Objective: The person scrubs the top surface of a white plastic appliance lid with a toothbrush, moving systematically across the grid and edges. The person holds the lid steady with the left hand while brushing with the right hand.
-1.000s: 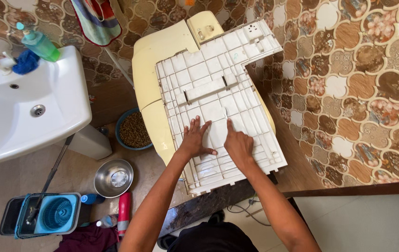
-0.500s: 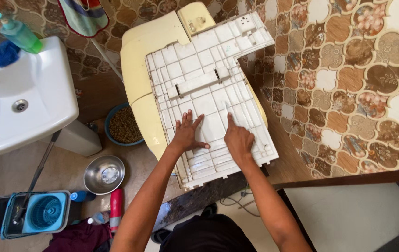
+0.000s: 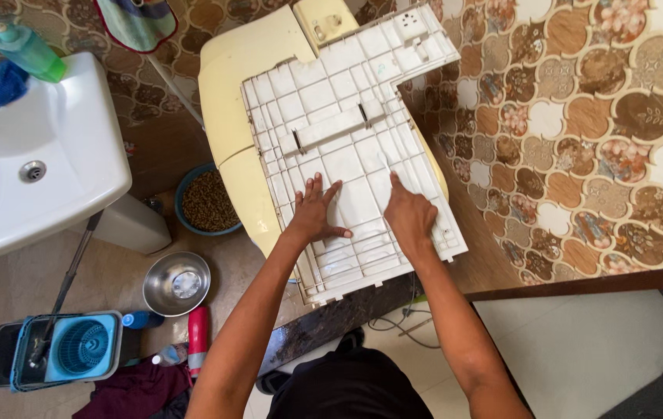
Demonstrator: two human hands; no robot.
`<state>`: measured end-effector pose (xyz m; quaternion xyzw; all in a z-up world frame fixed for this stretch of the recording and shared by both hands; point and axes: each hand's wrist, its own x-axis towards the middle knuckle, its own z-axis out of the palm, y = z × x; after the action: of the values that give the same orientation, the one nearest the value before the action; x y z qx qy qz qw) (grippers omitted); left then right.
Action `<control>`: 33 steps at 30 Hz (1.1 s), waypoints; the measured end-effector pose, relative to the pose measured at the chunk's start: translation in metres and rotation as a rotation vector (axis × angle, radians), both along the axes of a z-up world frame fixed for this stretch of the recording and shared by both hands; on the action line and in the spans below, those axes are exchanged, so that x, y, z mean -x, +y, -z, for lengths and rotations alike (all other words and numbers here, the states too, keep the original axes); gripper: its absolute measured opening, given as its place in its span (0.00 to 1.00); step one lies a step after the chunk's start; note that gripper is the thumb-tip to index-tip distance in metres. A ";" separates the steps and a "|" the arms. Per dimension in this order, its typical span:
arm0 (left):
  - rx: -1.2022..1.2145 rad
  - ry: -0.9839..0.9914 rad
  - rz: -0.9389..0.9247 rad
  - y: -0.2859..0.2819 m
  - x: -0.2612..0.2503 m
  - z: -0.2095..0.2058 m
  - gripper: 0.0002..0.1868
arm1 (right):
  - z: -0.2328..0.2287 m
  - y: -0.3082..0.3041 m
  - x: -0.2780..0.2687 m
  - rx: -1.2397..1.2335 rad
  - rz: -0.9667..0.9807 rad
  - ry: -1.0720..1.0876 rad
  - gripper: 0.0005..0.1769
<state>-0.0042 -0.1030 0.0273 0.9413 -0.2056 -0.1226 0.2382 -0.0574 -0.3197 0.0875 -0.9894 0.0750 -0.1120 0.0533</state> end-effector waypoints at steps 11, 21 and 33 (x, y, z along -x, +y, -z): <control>0.000 0.041 0.007 0.001 -0.002 -0.002 0.74 | -0.007 -0.004 -0.011 0.015 0.012 0.062 0.33; 0.022 0.048 0.012 0.002 -0.003 -0.006 0.73 | 0.014 0.025 -0.064 -0.025 -0.064 -0.053 0.30; -0.014 0.060 0.014 0.003 -0.004 -0.006 0.74 | 0.001 0.020 -0.057 -0.128 -0.113 0.002 0.24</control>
<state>0.0000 -0.1004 0.0331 0.9373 -0.2039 -0.1539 0.2369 -0.0006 -0.3001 0.0865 -0.9868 0.0259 -0.1025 0.1228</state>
